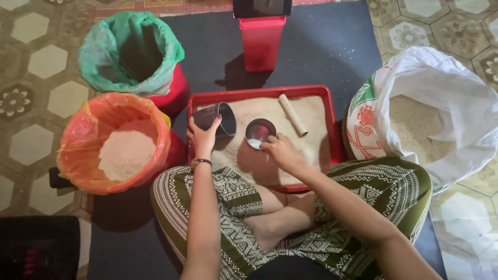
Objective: The person transfers rice grains by scooping them from a bag with a cup and pouring them into a tray, then pours rice between various cups and a bag, and finally pours sand from cups into a bucket. The person uses both hands to manipulate the cups and occasionally repositions a wooden stick in the tray.
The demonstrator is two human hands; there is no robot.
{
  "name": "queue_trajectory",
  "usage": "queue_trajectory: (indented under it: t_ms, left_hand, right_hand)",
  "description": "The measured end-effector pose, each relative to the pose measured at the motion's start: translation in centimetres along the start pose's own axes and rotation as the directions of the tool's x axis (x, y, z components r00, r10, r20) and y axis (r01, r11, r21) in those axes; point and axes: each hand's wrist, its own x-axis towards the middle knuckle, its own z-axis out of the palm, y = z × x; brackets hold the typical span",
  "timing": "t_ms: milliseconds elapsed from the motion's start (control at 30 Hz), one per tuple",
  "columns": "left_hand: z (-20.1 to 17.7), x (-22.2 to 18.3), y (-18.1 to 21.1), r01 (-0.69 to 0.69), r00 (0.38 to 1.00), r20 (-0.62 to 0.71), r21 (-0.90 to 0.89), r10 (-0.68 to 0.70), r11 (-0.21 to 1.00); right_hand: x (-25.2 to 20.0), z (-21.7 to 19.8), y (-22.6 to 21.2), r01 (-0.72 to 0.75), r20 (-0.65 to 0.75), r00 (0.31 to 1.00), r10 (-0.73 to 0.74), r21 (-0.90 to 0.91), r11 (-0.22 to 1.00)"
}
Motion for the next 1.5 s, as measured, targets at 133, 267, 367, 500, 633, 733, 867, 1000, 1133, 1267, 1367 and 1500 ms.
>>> queue_trajectory:
  t_ms: [133,267,367,500,633,733,867,1000,1133,1267,1367,1500]
  left_hand:
    - [0.6,-0.9,1.4,-0.100,0.989,-0.112,-0.009,0.098,0.995]
    - [1.7,-1.5,0.6,-0.169,0.953,-0.252,0.016,0.168,0.985]
    - [0.3,-5.4,2.3,-0.277,0.897,-0.343,0.058,0.280,0.959]
    - [0.0,-9.3,2.0,-0.308,0.879,-0.337,0.139,0.337,0.941]
    - [1.4,-10.3,1.5,-0.316,0.874,-0.317,0.205,0.368,0.926]
    - [3.0,-10.3,1.4,-0.335,0.877,-0.283,0.218,0.387,0.917]
    - [4.4,-10.9,1.4,-0.359,0.883,-0.242,0.202,0.402,0.911]
    - [5.4,-11.8,1.6,-0.409,0.867,-0.243,0.148,0.434,0.900]
    - [6.1,-11.4,1.6,-0.443,0.847,-0.303,0.052,0.437,0.895]
    - [6.0,-8.8,0.9,-0.366,0.892,-0.313,-0.081,0.325,0.927]
    - [3.6,-8.5,1.3,-0.225,0.946,-0.290,-0.267,0.145,0.937]
    - [0.3,-9.5,2.7,-0.120,0.980,-0.198,-0.649,-0.014,0.751]
  right_hand:
    - [-2.2,1.5,-0.5,0.085,-0.025,0.996,-0.085,-0.018,0.996]
    - [-2.5,-2.7,-4.3,0.195,-0.006,0.980,-0.198,-0.124,0.973]
    - [-1.6,-0.8,-3.4,0.202,0.006,0.979,-0.203,-0.161,0.966]
    - [-1.2,2.3,0.3,-0.060,0.059,0.997,0.056,0.067,0.996]
    - [-1.6,-3.9,1.9,-0.471,0.115,0.876,0.469,0.419,0.777]
    - [-2.1,-5.4,2.4,-0.698,0.222,0.712,0.666,0.326,0.638]
    - [-2.4,-1.3,3.1,-0.727,0.282,0.667,0.689,0.447,0.521]
    - [-1.8,0.3,2.3,-0.697,0.376,0.582,0.721,0.687,0.205]
    - [-1.2,1.1,1.7,-0.548,0.483,0.511,0.711,0.821,-0.164]
    - [-0.3,-2.8,1.2,-0.524,0.433,0.525,0.733,0.843,-0.122]
    - [-0.7,-3.5,1.4,-0.570,0.194,0.699,0.688,0.733,0.372]
    - [-1.1,-1.4,0.3,-0.418,0.058,0.908,0.416,0.206,0.885]
